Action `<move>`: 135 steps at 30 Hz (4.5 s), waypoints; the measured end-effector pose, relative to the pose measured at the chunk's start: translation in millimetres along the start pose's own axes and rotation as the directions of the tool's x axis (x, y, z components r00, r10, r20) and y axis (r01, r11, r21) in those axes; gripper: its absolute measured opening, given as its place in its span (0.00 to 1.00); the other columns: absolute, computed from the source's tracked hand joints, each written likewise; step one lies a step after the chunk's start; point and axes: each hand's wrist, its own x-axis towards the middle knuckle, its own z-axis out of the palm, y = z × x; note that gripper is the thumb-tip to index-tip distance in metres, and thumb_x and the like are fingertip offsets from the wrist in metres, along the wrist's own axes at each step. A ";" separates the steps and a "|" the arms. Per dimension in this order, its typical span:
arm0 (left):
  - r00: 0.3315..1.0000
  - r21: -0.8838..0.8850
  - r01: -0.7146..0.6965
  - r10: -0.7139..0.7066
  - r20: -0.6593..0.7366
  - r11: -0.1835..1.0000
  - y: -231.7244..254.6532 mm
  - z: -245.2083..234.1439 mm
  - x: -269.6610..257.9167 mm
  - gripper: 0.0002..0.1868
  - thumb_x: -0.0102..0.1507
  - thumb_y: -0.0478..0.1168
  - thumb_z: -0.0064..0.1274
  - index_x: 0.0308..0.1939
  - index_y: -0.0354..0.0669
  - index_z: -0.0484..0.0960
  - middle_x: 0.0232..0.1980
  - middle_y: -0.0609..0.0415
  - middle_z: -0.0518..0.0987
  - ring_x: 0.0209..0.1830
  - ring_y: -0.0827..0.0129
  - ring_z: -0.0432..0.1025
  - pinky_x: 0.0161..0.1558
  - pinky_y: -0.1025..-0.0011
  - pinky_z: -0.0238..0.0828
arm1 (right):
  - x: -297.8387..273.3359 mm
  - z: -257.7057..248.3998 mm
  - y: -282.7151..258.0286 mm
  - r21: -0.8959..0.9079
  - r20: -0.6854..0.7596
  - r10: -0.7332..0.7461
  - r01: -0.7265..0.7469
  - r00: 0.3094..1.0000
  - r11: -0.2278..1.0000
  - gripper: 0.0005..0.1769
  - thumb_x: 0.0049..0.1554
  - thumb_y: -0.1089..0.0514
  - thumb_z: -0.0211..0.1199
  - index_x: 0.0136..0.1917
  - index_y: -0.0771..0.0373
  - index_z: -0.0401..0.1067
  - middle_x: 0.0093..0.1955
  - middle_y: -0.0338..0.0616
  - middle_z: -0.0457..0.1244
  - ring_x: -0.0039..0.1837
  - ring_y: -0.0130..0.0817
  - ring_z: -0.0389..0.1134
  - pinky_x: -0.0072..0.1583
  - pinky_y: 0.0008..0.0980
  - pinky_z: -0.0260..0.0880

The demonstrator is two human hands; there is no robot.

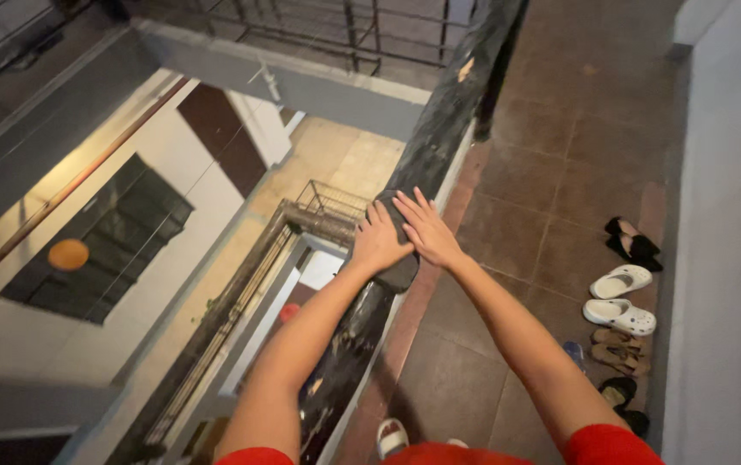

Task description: The person wipes down the balcony railing with a cloth while walking along it.

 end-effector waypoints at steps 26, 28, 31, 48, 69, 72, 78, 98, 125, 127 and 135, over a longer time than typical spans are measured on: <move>0.994 -0.195 0.044 -0.024 0.104 0.980 -11.6 -3.4 29.5 0.60 0.52 0.64 0.62 0.72 0.23 0.53 0.64 0.24 0.67 0.60 0.34 0.69 0.60 0.50 0.70 | 42.3 2.6 26.5 0.107 -0.160 -0.260 0.278 0.952 0.955 0.26 0.63 0.49 0.43 0.65 0.59 0.74 0.71 0.46 0.65 0.78 0.46 0.60 0.79 0.53 0.48; 0.999 -0.150 0.023 -0.016 0.049 0.988 -0.5 5.4 54.1 0.60 0.53 0.63 0.63 0.71 0.22 0.53 0.63 0.25 0.67 0.62 0.34 0.68 0.60 0.49 0.69 | 55.8 -3.5 52.4 0.113 -0.220 -0.297 0.326 0.929 0.938 0.28 0.63 0.47 0.41 0.65 0.60 0.74 0.70 0.46 0.66 0.77 0.47 0.60 0.78 0.55 0.49; 0.999 -0.064 0.030 -0.031 -0.017 0.997 15.4 27.7 97.6 0.58 0.55 0.63 0.62 0.71 0.21 0.53 0.64 0.27 0.68 0.63 0.36 0.67 0.60 0.48 0.68 | 81.9 -14.6 97.0 0.120 -0.226 -0.247 0.279 0.942 0.953 0.29 0.65 0.46 0.38 0.64 0.61 0.75 0.70 0.47 0.66 0.78 0.50 0.60 0.78 0.59 0.47; 0.999 -0.522 -0.035 0.030 -0.019 0.852 25.2 78.1 311.7 0.63 0.47 0.70 0.62 0.75 0.35 0.59 0.69 0.33 0.71 0.70 0.43 0.68 0.67 0.55 0.66 | 189.6 -77.6 271.6 0.001 -0.210 -0.280 0.287 0.937 0.958 0.27 0.51 0.61 0.57 0.65 0.57 0.73 0.68 0.45 0.65 0.77 0.48 0.60 0.78 0.58 0.50; 0.988 0.490 -0.072 0.129 -0.083 0.868 138.5 75.5 317.5 0.55 0.59 0.59 0.57 0.77 0.30 0.48 0.76 0.22 0.53 0.71 0.26 0.55 0.65 0.37 0.57 | 130.9 -13.1 319.2 0.504 -0.326 0.244 -0.050 0.913 0.862 0.36 0.71 0.44 0.36 0.86 0.62 0.41 0.89 0.52 0.31 0.89 0.51 0.26 0.83 0.49 0.20; 0.948 0.519 -0.126 0.256 -0.186 0.845 147.2 94.6 387.0 0.49 0.63 0.58 0.52 0.77 0.32 0.50 0.76 0.22 0.54 0.71 0.25 0.55 0.66 0.35 0.56 | 173.7 -37.4 382.5 0.381 -0.383 0.186 -0.029 0.905 0.924 0.38 0.72 0.43 0.35 0.86 0.63 0.34 0.89 0.54 0.28 0.89 0.52 0.23 0.82 0.54 0.19; 0.976 0.348 -0.160 0.200 -0.081 0.924 165.6 95.5 509.4 0.54 0.60 0.61 0.55 0.77 0.30 0.49 0.74 0.25 0.56 0.72 0.27 0.56 0.66 0.36 0.56 | 256.2 -115.3 464.9 0.190 -0.300 0.124 -0.068 0.946 0.979 0.37 0.69 0.45 0.38 0.86 0.61 0.39 0.89 0.52 0.33 0.88 0.57 0.23 0.80 0.62 0.19; 0.970 -0.847 -0.006 0.210 0.125 0.531 -32.2 222.8 554.7 0.32 0.72 0.49 0.43 0.76 0.35 0.60 0.78 0.47 0.64 0.78 0.62 0.56 0.77 0.64 0.46 | 398.1 -143.5 428.1 -0.163 0.566 -0.007 0.120 0.824 0.979 0.24 0.57 0.41 0.60 0.35 0.62 0.80 0.38 0.57 0.69 0.43 0.54 0.72 0.46 0.47 0.70; 0.998 0.207 -0.042 0.051 -0.038 0.977 264.8 155.8 889.1 0.56 0.56 0.63 0.59 0.78 0.33 0.54 0.72 0.36 0.65 0.68 0.41 0.66 0.62 0.44 0.69 | 470.5 -298.4 752.3 -0.055 -0.026 -0.253 0.251 0.967 0.966 0.33 0.63 0.60 0.49 0.80 0.64 0.55 0.82 0.49 0.51 0.84 0.50 0.46 0.80 0.52 0.41; 0.991 0.215 -0.067 0.090 -0.098 0.974 267.1 160.3 882.9 0.55 0.56 0.61 0.59 0.77 0.34 0.53 0.75 0.37 0.60 0.69 0.38 0.63 0.59 0.40 0.68 | 463.3 -286.0 755.9 -0.038 -0.109 -0.244 0.241 0.964 0.970 0.32 0.65 0.60 0.49 0.82 0.63 0.52 0.83 0.49 0.49 0.86 0.50 0.43 0.82 0.54 0.38; 0.961 0.619 -0.127 0.252 -0.118 0.775 268.9 166.2 810.1 0.49 0.60 0.55 0.53 0.82 0.50 0.52 0.84 0.43 0.47 0.73 0.24 0.53 0.55 0.28 0.63 | 386.0 -175.7 719.6 0.257 -0.403 0.068 0.042 0.913 0.965 0.37 0.66 0.57 0.49 0.84 0.66 0.43 0.87 0.58 0.41 0.88 0.54 0.37 0.84 0.47 0.35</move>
